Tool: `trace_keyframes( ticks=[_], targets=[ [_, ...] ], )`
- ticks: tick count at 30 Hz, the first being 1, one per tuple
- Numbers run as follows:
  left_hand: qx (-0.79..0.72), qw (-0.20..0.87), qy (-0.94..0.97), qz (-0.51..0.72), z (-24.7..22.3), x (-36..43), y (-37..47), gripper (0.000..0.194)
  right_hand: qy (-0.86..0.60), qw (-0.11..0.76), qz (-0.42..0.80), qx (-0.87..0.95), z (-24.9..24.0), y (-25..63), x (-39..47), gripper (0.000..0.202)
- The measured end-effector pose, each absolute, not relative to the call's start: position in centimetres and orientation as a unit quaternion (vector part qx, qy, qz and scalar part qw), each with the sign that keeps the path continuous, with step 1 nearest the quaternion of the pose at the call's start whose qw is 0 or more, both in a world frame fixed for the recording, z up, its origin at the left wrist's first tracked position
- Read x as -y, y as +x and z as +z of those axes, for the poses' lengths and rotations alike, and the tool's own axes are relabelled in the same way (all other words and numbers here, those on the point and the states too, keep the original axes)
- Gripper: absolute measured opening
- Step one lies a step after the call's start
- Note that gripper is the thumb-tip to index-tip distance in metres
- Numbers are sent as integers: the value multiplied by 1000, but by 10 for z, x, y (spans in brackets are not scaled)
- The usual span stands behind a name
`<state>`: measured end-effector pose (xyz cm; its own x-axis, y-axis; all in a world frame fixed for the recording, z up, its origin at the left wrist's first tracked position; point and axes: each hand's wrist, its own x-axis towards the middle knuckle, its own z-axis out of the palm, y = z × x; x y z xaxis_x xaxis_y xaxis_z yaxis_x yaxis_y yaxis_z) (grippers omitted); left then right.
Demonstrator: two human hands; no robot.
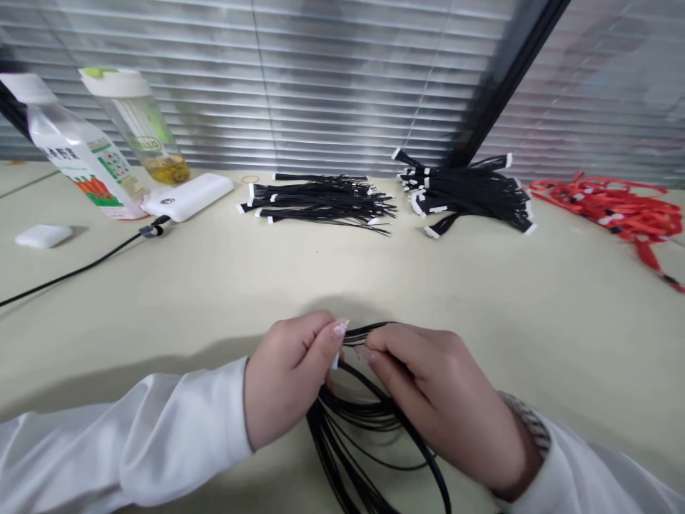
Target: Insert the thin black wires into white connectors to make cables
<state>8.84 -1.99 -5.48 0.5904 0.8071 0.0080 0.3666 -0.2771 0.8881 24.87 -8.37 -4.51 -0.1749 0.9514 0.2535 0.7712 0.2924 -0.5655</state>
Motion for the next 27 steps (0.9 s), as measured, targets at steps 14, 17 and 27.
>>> trace_keyframes(
  ticks=[14, 17, 27],
  targets=[
    [-379, 458, 769, 234, -54, 19, 88, 39, -499, 172, -83, 845, -40, 251, 86, 23],
    [-383, 457, 767, 237, -54, 19, 88, 40, -462, 167, -116, 863, -38, 251, 84, 25],
    [-366, 458, 774, 237, -54, 17, 89, 39, -470, 169, -93, 861, -40, 252, 80, 24]
  ],
)
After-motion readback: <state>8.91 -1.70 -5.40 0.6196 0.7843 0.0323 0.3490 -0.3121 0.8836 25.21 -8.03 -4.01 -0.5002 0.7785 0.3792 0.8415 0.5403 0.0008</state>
